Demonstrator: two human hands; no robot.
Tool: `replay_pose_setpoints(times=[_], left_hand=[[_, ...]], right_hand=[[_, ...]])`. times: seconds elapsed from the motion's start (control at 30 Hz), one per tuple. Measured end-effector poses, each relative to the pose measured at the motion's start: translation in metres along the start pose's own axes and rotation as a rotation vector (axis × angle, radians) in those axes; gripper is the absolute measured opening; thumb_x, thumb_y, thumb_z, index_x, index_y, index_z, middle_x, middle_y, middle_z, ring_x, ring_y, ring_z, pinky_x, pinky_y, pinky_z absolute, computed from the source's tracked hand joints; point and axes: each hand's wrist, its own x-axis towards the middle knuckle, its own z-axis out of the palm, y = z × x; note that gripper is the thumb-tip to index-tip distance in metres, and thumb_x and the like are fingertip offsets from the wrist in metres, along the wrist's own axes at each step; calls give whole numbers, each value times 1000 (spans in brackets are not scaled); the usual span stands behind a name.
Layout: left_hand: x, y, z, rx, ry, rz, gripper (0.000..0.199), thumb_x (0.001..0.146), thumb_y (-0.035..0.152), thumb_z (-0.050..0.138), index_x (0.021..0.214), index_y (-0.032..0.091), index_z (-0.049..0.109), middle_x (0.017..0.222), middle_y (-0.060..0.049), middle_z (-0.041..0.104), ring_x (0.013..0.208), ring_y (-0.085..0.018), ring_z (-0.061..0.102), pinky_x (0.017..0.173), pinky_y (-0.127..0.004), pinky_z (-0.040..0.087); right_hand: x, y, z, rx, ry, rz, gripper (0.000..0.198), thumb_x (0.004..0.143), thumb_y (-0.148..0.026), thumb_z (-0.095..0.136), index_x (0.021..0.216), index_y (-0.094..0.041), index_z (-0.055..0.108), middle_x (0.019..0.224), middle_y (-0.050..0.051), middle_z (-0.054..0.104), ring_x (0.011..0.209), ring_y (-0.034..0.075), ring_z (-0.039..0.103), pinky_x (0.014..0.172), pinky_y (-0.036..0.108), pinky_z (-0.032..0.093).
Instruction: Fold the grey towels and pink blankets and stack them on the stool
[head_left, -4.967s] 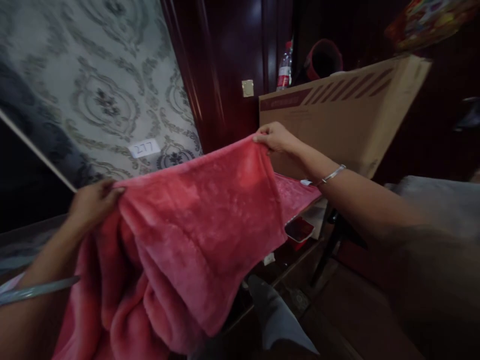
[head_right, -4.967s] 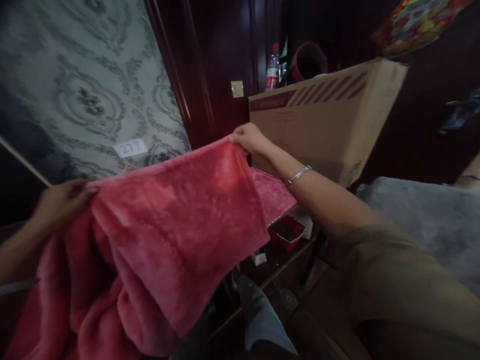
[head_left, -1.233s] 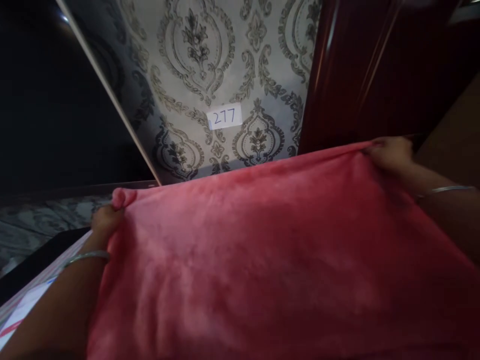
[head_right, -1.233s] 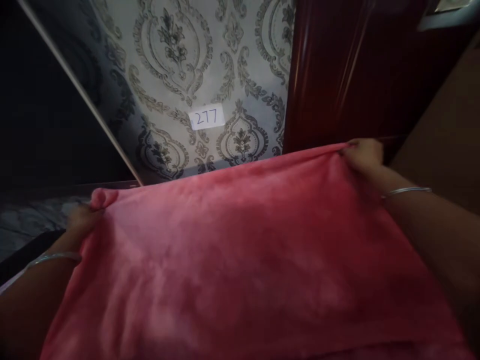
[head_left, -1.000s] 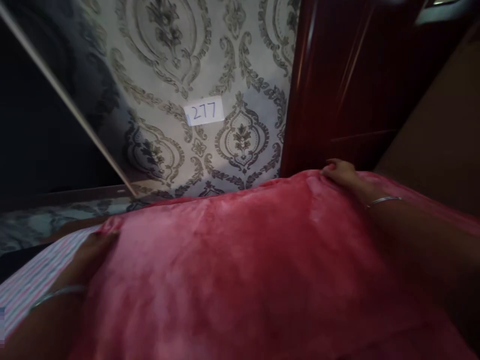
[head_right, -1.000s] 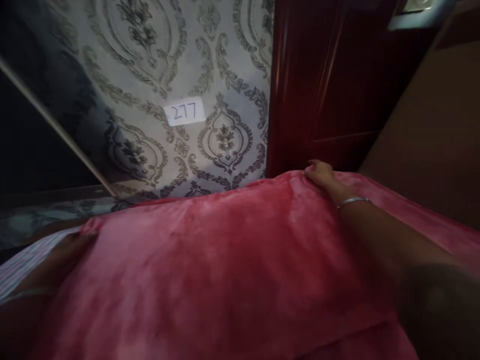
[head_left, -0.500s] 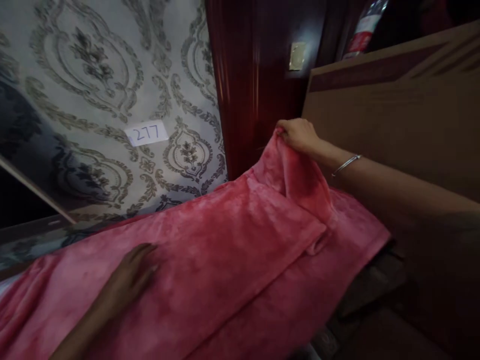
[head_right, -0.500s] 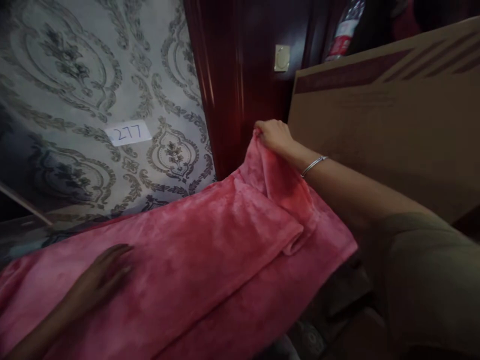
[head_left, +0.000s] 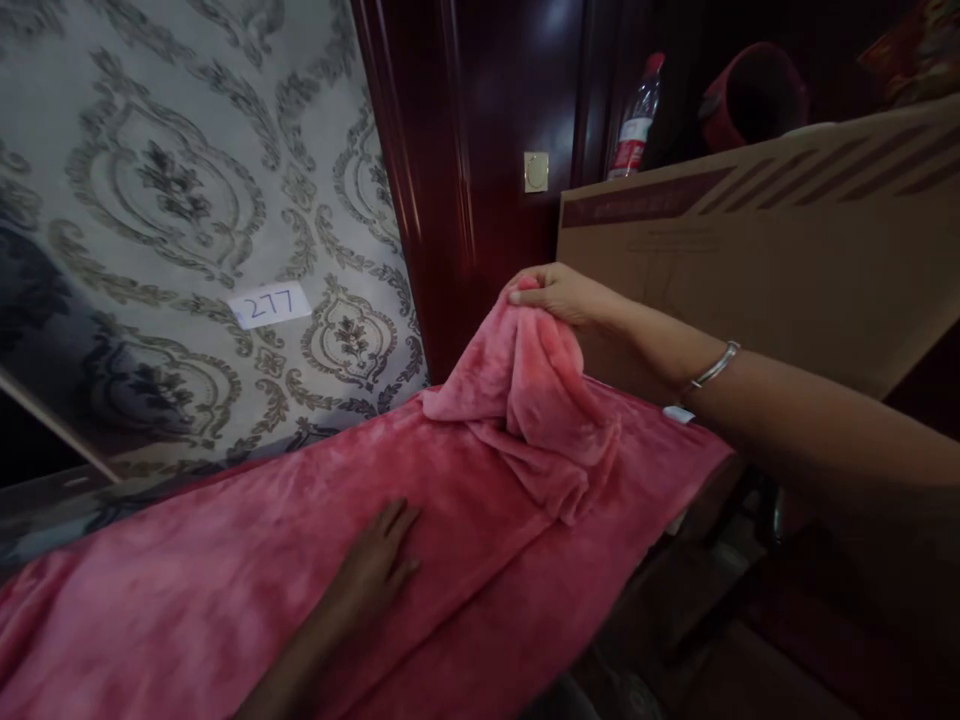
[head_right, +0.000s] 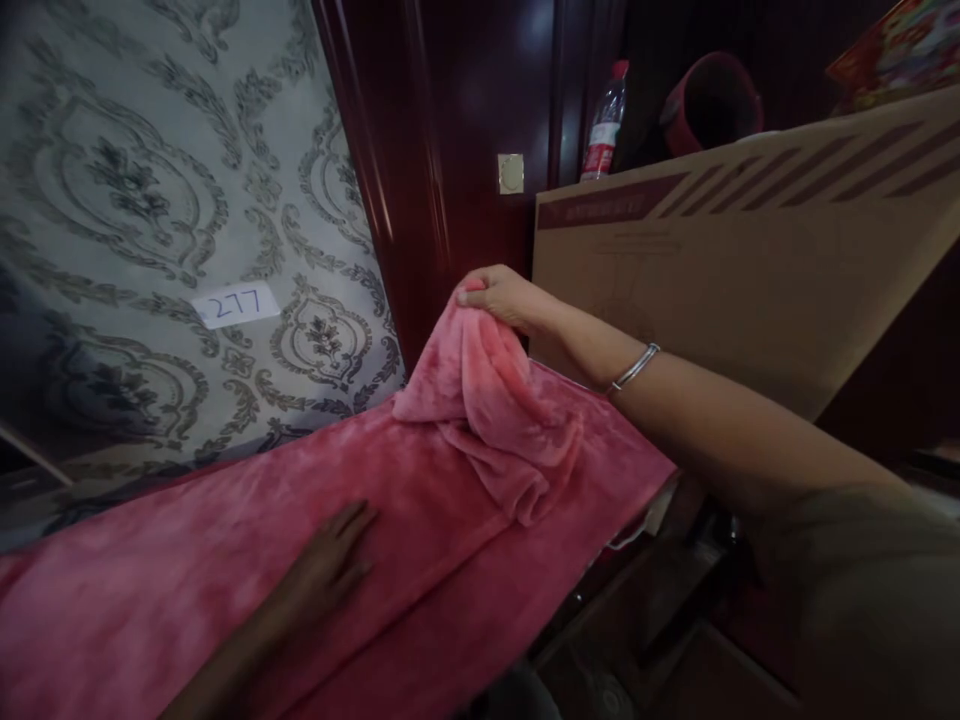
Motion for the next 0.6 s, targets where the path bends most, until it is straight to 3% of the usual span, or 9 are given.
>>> replay_pose_setpoints(times=[0.13,0.23,0.3,0.37,0.43,0.6], left_hand=[[-10,-6,9,35,0,-16,54,96,37,51,148,24,54,152,-13,54,139,-33,52,114,-53,46],[-13,-7,9,36,33,13,54,97,36,50,150,28,51,152,-10,54,140,-30,52,114,-48,47],[-14,-8,9,47,63,32,53,98,36,49,150,27,50,152,-9,54,139,-28,53,113,-47,48],[-15,-9,11,70,104,52,52,98,36,48,149,26,51,151,-9,56,137,-27,55,111,-45,51],[-17,-8,14,104,162,78,52,99,36,48,150,26,50,149,-9,58,134,-26,58,108,-43,53],[-34,7,12,197,344,201,52,97,36,49,149,27,51,141,-10,64,123,-28,65,99,-43,56]], right_hand=[[51,54,-29,-68,367,348,8,85,-13,67,92,-13,71,74,4,64,71,17,61,74,35,55],[76,86,-58,-136,553,407,36,91,-12,57,127,-13,60,101,9,67,94,21,64,89,41,55],[76,108,-68,-186,612,419,56,89,-12,61,144,-15,47,124,13,63,118,25,60,102,43,50],[60,134,-63,-238,605,427,69,83,-8,67,148,-14,44,139,16,56,134,28,51,113,44,41],[32,160,-48,-276,551,443,70,76,-2,69,143,-12,51,141,17,56,137,30,49,116,44,37],[-66,209,-10,-318,454,533,32,78,-7,62,109,-11,70,115,14,72,114,27,65,103,37,48]])
